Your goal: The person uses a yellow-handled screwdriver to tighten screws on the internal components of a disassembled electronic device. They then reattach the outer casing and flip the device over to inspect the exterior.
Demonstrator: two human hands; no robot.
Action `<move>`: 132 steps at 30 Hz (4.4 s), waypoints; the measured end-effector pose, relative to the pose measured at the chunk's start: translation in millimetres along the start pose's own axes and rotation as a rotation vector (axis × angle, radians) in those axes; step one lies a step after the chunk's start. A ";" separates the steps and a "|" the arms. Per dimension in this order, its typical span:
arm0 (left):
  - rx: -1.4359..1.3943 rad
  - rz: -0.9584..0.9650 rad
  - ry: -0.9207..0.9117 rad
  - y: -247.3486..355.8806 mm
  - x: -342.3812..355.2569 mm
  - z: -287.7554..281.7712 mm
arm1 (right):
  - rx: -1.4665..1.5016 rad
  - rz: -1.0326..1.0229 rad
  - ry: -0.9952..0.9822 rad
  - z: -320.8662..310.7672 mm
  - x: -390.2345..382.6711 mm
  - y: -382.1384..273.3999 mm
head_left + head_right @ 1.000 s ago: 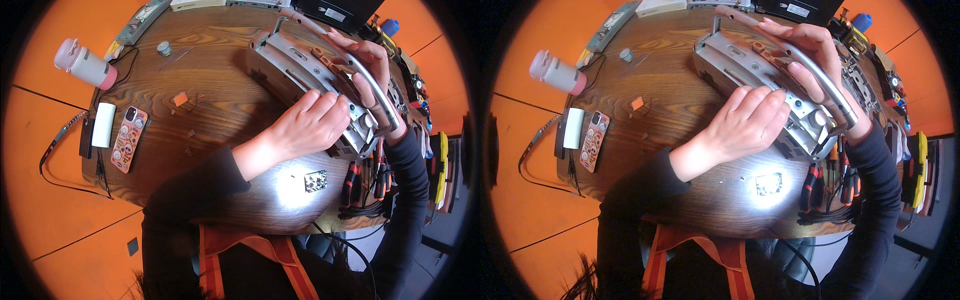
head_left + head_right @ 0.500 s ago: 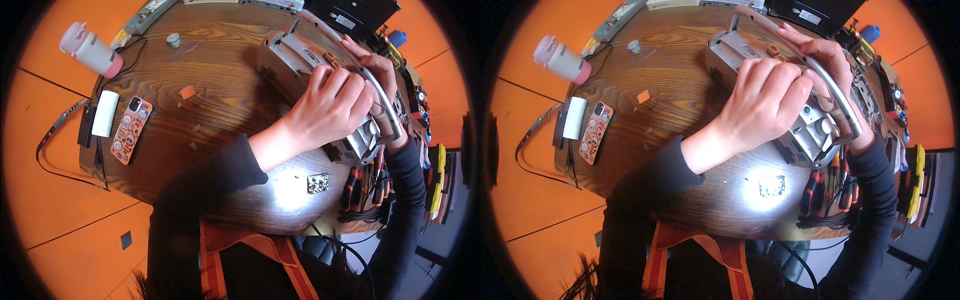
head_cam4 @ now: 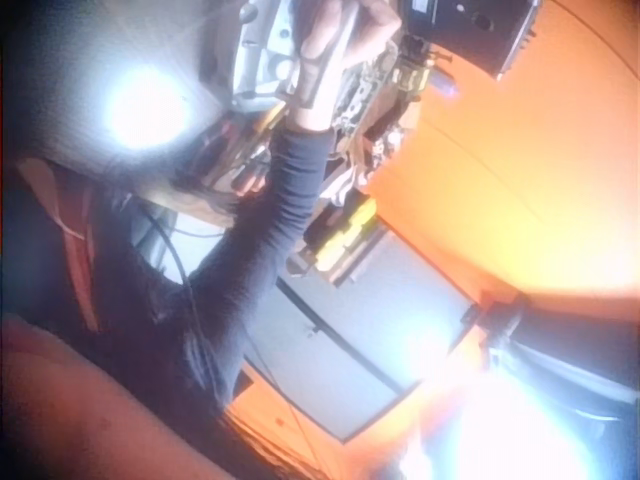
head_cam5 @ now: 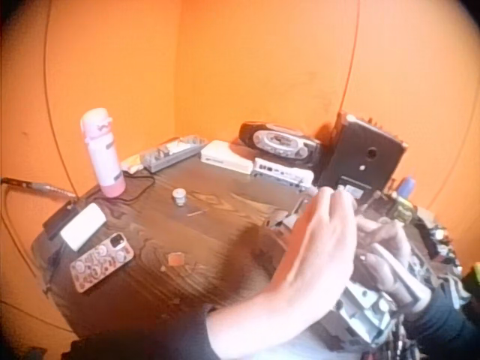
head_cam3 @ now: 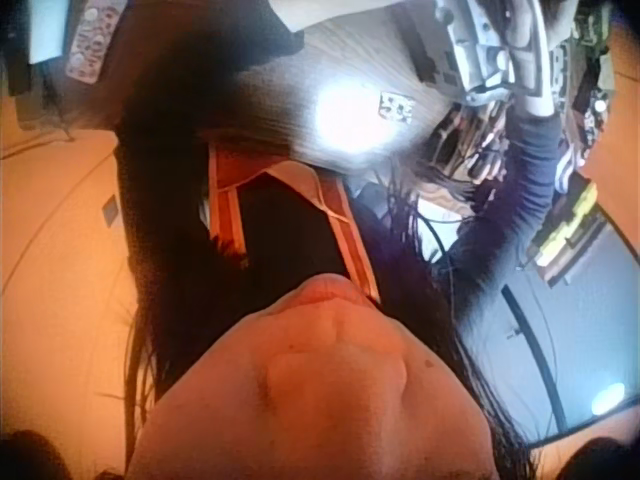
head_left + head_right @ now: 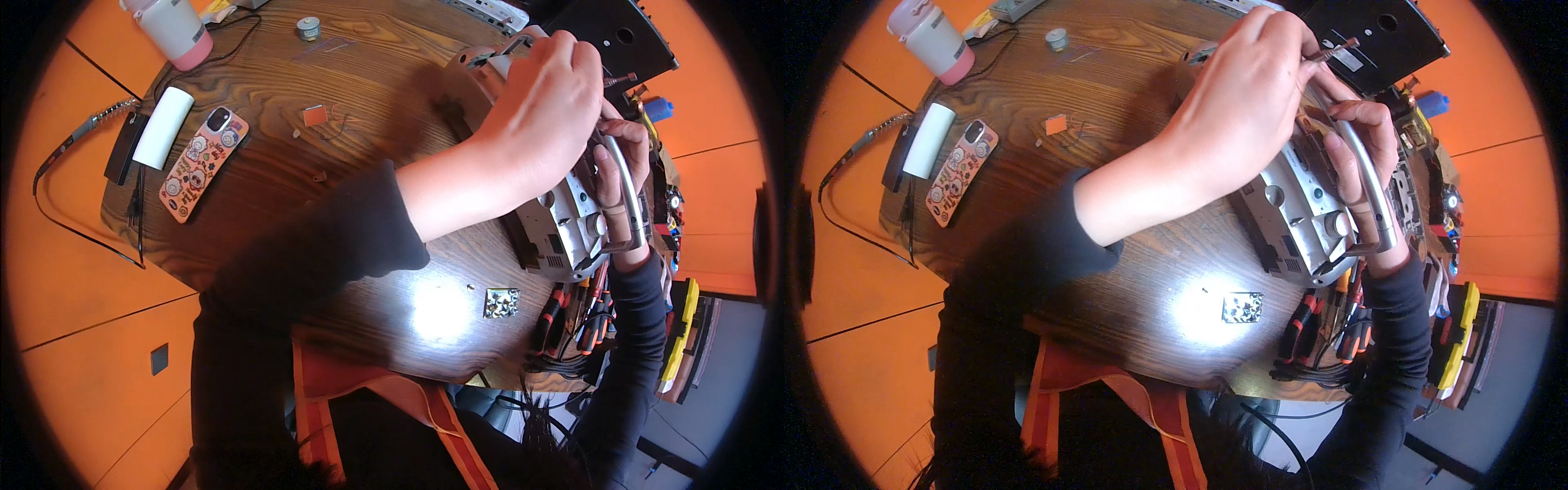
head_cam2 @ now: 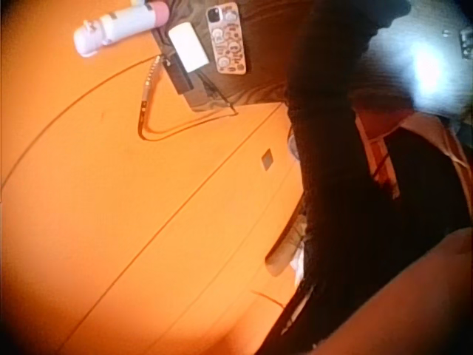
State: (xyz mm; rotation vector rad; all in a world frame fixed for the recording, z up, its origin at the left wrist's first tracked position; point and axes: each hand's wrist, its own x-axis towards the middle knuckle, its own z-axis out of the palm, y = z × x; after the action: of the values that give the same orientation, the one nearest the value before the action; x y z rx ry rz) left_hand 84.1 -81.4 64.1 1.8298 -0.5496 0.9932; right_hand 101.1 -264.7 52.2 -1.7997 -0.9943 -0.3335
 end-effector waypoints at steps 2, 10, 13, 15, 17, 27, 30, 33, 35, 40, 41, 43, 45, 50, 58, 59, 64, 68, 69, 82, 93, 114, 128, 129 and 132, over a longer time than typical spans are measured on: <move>-0.014 -0.061 0.001 -1.2 2.8 0.9 | -0.028 -0.030 -0.053 2.2 3.1 -3.1; -0.037 -0.289 -0.251 -76.8 6.8 -42.2 | 0.050 -0.016 -0.013 -3.1 3.2 6.4; -0.109 -0.355 -0.202 -107.6 -22.4 -43.5 | 0.086 0.025 0.022 -13.0 2.5 18.2; -0.174 -0.426 -0.218 -121.8 -34.9 -41.4 | 0.243 0.083 0.081 -18.3 1.4 27.1; -0.280 -0.501 -0.309 -126.3 -44.1 -38.1 | 0.178 0.066 0.131 -22.3 0.3 36.5; -0.320 -0.630 -0.445 -109.9 -41.0 -43.9 | 0.315 0.198 0.324 -25.7 -15.8 61.3; -0.334 -0.630 -0.416 -108.3 -41.6 -45.2 | 0.329 0.194 0.329 -25.3 -15.1 64.4; -0.316 -0.557 -0.338 -107.6 -42.2 -44.1 | 0.384 0.214 0.316 -24.8 -13.2 65.5; -0.309 -0.551 -0.309 -108.6 -41.9 -43.9 | 0.403 0.225 0.299 -24.2 -12.0 65.3; -0.340 -0.583 -0.261 -110.9 -42.0 -43.6 | 0.356 0.214 0.291 -20.7 -10.7 64.1; -0.346 -0.599 -0.260 -110.9 -42.2 -43.4 | 0.354 0.204 0.290 -19.9 -10.9 64.1; -0.361 -0.633 -0.255 -110.6 -42.8 -42.1 | 0.358 0.207 0.263 -19.6 -10.9 64.7; -0.376 -0.639 -0.260 -111.4 -42.4 -41.5 | 0.355 0.194 0.249 -20.2 -10.9 65.7; -0.408 -0.649 -0.264 -113.0 -43.0 -41.8 | 0.334 0.196 0.246 -23.8 -11.0 67.0; -0.387 -0.676 -0.235 -113.5 -42.4 -44.2 | 0.331 0.192 0.204 -21.3 -10.0 62.5; -0.368 -0.732 -0.228 -113.5 -41.2 -45.5 | 0.357 0.181 0.186 -19.9 -9.3 61.9; -0.259 -0.680 -0.304 -113.3 -31.4 -51.5 | 0.379 0.206 0.150 -9.8 -5.8 56.0; -0.530 -0.698 -0.397 -115.7 -22.1 -52.3 | 0.456 0.181 0.105 -1.3 2.3 55.6; -0.624 -0.725 -0.412 -115.2 -22.0 -51.5 | 0.473 0.179 0.100 1.0 4.1 56.6; -0.449 -0.697 -0.443 -124.0 -26.2 -45.9 | 0.827 0.273 0.218 10.0 1.5 88.2; -0.360 -0.595 -0.497 -127.7 -24.1 -44.9 | 0.421 0.204 0.161 -2.9 -10.6 91.2; -0.376 -0.663 -0.514 -133.6 -24.0 -42.7 | -0.074 0.196 -0.193 -48.3 -21.4 64.5; -0.457 -0.623 -0.386 -128.8 -28.3 -39.1 | -0.519 0.831 0.396 8.2 -97.9 -54.2; -0.473 -0.636 -0.389 -128.7 -29.0 -39.4 | -0.602 0.845 0.354 18.7 -99.6 -60.6; -0.448 -0.669 -0.404 -128.4 -28.7 -40.4 | -0.290 0.934 0.686 42.3 -102.3 -68.4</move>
State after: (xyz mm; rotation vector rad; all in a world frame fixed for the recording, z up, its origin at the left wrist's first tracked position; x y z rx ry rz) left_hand 144.4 10.9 -18.3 1.6252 -0.3170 0.0398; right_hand -23.1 -266.3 13.1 -1.9801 0.4075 -0.4559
